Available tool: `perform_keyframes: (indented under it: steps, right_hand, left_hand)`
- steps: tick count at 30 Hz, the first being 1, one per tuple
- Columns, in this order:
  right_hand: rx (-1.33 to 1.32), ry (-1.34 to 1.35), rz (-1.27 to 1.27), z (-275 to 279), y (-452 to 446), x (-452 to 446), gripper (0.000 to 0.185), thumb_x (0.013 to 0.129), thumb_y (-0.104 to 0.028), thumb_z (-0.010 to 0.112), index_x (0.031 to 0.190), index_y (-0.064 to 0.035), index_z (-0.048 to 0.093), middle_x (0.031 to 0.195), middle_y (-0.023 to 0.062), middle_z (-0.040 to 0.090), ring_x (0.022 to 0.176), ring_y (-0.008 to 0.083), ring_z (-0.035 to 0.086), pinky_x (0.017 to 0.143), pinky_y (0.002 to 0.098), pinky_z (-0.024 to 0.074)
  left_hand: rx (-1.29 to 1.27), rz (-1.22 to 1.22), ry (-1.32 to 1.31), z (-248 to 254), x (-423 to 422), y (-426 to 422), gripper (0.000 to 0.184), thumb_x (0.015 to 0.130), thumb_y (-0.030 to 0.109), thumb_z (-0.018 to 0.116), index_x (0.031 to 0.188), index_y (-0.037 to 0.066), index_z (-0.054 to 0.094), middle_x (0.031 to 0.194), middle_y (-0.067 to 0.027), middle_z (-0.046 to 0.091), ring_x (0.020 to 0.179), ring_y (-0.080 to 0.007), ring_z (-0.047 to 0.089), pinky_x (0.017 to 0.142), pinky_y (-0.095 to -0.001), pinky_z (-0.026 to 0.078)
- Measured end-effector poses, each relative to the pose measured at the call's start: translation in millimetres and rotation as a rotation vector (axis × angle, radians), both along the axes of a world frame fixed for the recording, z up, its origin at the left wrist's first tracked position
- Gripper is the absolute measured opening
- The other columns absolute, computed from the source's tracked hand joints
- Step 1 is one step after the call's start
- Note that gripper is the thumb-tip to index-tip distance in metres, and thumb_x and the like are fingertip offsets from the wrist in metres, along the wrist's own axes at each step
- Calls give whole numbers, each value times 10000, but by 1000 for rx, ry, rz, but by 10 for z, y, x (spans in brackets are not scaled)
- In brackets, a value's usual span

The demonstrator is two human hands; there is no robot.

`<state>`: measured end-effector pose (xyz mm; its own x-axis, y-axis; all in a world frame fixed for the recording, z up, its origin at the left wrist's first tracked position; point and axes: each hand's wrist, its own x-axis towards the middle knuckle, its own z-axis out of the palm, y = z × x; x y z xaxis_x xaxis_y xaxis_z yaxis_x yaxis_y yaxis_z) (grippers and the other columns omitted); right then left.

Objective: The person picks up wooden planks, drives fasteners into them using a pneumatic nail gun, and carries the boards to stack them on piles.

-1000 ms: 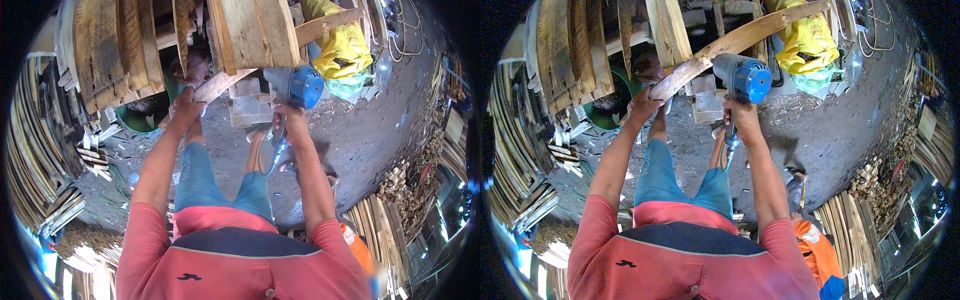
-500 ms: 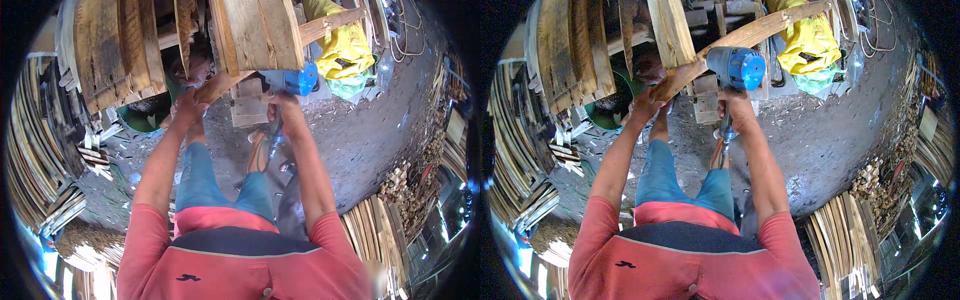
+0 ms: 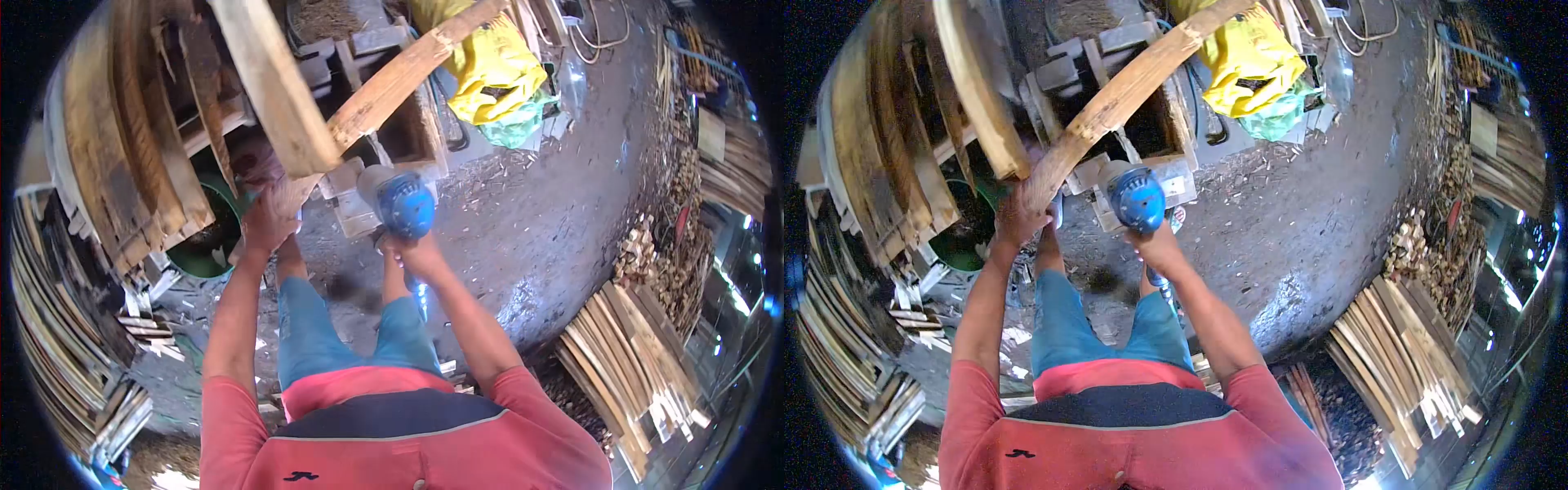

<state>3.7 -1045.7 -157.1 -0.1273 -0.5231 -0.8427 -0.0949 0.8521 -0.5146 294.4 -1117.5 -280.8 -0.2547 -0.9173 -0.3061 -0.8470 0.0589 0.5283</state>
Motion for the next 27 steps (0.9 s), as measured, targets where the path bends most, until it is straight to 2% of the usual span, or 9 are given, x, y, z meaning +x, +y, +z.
perform_keyframes:
  steps: [4,7,12,13,14,17,18,22,27]
  right_hand:
    - [-81,36,121,-2,-12,-23,147,729,-91,645,852,-22,606,654,52,590,596,174,568,560,333,471]
    - [-125,-3,1,-25,-3,-94,160,720,-100,658,843,-15,600,656,55,590,605,169,567,570,325,473]
    - [-113,78,-193,207,-249,-254,111,699,-82,649,718,-20,559,585,36,537,507,136,518,472,311,415]
    - [-108,47,-251,197,-317,-308,105,694,-71,643,693,-27,548,567,31,521,482,129,500,445,304,393]
    - [-41,41,-172,170,-357,-397,116,735,-145,635,774,-45,591,634,13,541,562,117,504,512,296,400]
    - [-119,65,-206,165,-684,-444,116,706,-137,596,643,-45,562,585,38,535,480,134,491,455,297,385]
    - [-114,48,-251,147,-744,-473,126,711,-133,592,637,-40,550,576,46,530,464,144,491,445,296,387]
    - [-200,-186,-463,91,-1021,-542,126,756,-111,564,680,-17,527,546,76,496,419,176,489,414,294,385]
    - [-190,-284,-528,23,-1166,-556,128,752,-102,579,675,-29,508,553,68,494,417,174,484,415,302,391]
  left_hand:
    - [229,34,-113,465,-171,-124,709,634,342,712,1241,68,471,1110,-214,590,1031,-388,561,883,-435,461]
    - [403,100,-41,839,24,14,694,606,320,735,1208,65,501,1064,-219,603,1011,-393,568,867,-433,473]
    - [331,34,-184,985,1189,523,792,537,236,785,1240,57,467,1139,-185,572,1026,-364,560,867,-418,469]
    - [291,15,-334,890,1415,630,836,529,231,794,1268,62,440,1112,-194,585,1002,-372,569,857,-424,476]
    - [245,-1,-484,812,1570,691,881,521,226,802,1295,66,414,1085,-203,598,978,-380,578,847,-430,483]
    - [385,36,-537,759,1725,579,943,476,221,834,1298,48,407,1112,-227,571,1003,-386,557,864,-443,467]
    - [262,7,-485,789,1684,544,774,532,203,815,1201,66,451,1011,-193,584,961,-392,551,824,-472,459]
    - [203,-24,-450,862,1597,415,785,513,204,847,1181,79,453,1017,-191,586,949,-402,545,816,-477,451]
    - [217,-51,-414,846,1634,386,806,507,211,854,1190,76,447,1031,-190,584,955,-401,547,818,-476,450]
